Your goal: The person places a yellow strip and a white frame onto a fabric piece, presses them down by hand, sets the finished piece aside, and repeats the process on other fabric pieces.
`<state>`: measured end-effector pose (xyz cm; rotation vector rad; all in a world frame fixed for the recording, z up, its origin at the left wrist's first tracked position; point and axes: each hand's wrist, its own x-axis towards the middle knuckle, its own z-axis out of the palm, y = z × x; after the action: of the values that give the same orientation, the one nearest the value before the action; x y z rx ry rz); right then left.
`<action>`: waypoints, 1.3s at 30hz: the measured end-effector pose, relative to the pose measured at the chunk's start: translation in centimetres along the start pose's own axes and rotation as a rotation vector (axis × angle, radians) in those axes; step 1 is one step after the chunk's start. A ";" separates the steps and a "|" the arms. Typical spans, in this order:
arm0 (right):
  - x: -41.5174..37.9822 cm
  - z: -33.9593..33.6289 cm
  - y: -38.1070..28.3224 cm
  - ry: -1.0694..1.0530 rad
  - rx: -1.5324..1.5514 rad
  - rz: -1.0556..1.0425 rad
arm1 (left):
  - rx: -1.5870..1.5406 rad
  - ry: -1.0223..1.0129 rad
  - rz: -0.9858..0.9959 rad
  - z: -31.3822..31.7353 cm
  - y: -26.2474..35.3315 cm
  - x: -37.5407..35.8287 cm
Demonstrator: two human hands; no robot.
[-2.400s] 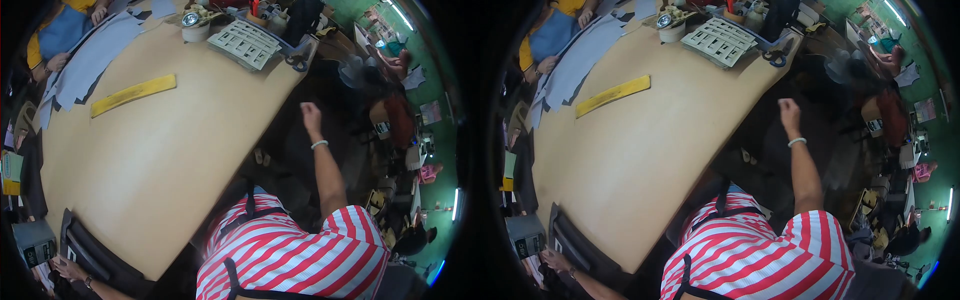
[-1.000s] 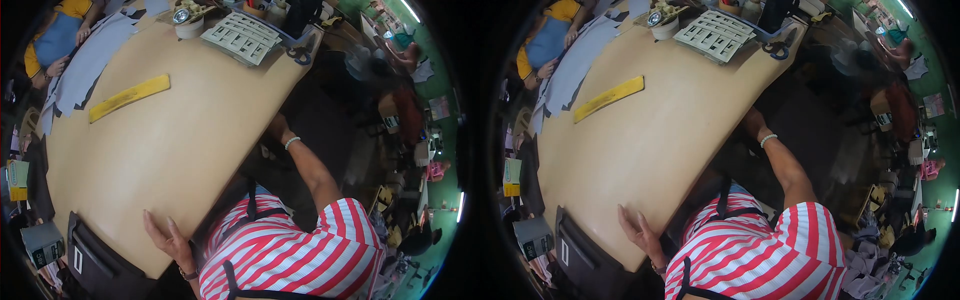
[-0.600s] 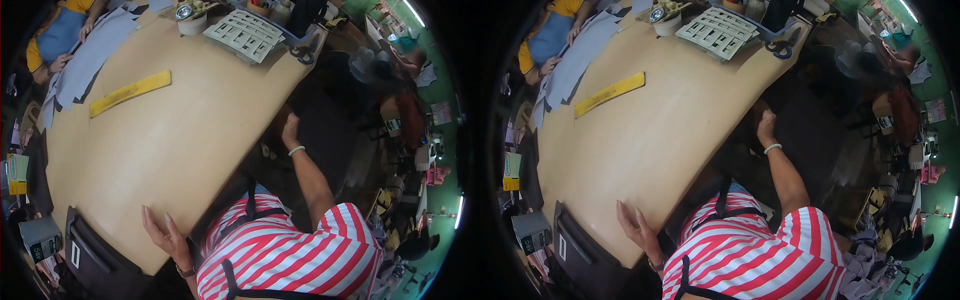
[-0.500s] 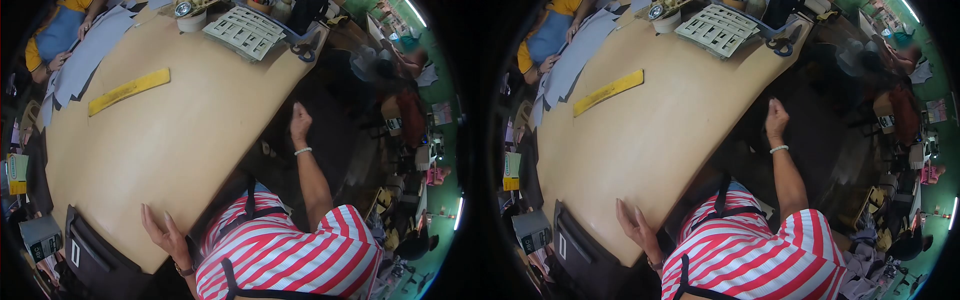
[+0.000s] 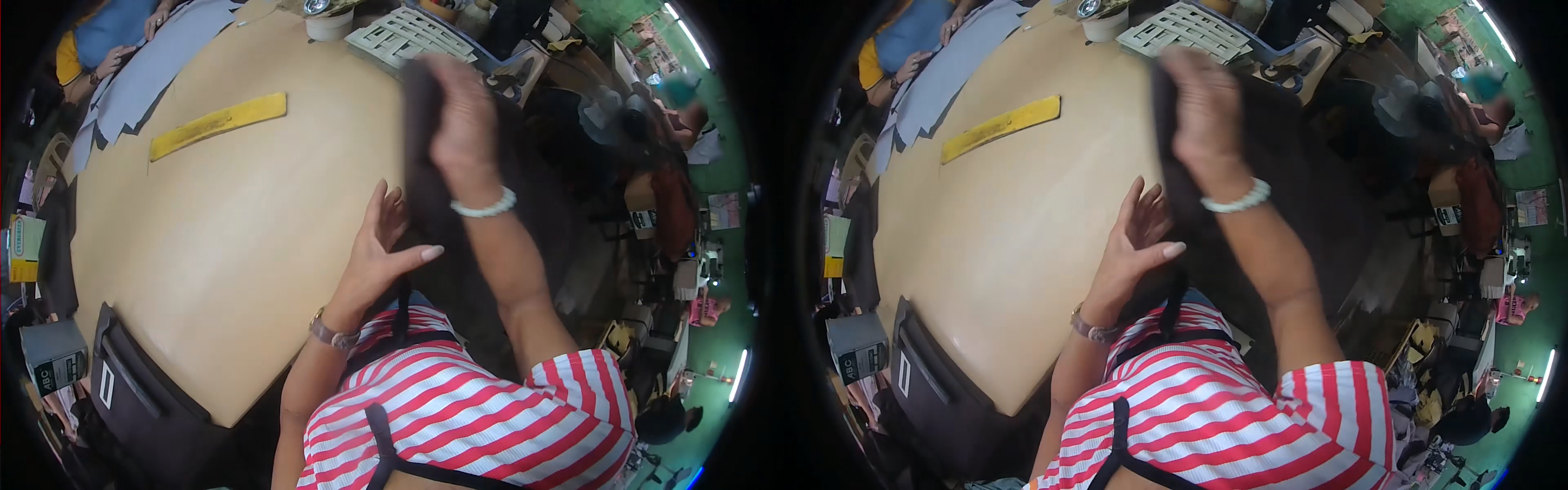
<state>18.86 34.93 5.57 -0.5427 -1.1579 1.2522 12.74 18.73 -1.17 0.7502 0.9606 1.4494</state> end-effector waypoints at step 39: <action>-3.8 7.2 10.9 -0.352 -0.842 0.046 | 0.061 1.358 0.317 -17.8 6.3 -19.8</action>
<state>8.01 32.76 -2.41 -0.9890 -1.9929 0.8699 -3.65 -3.17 -2.05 -0.1948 1.9361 2.2313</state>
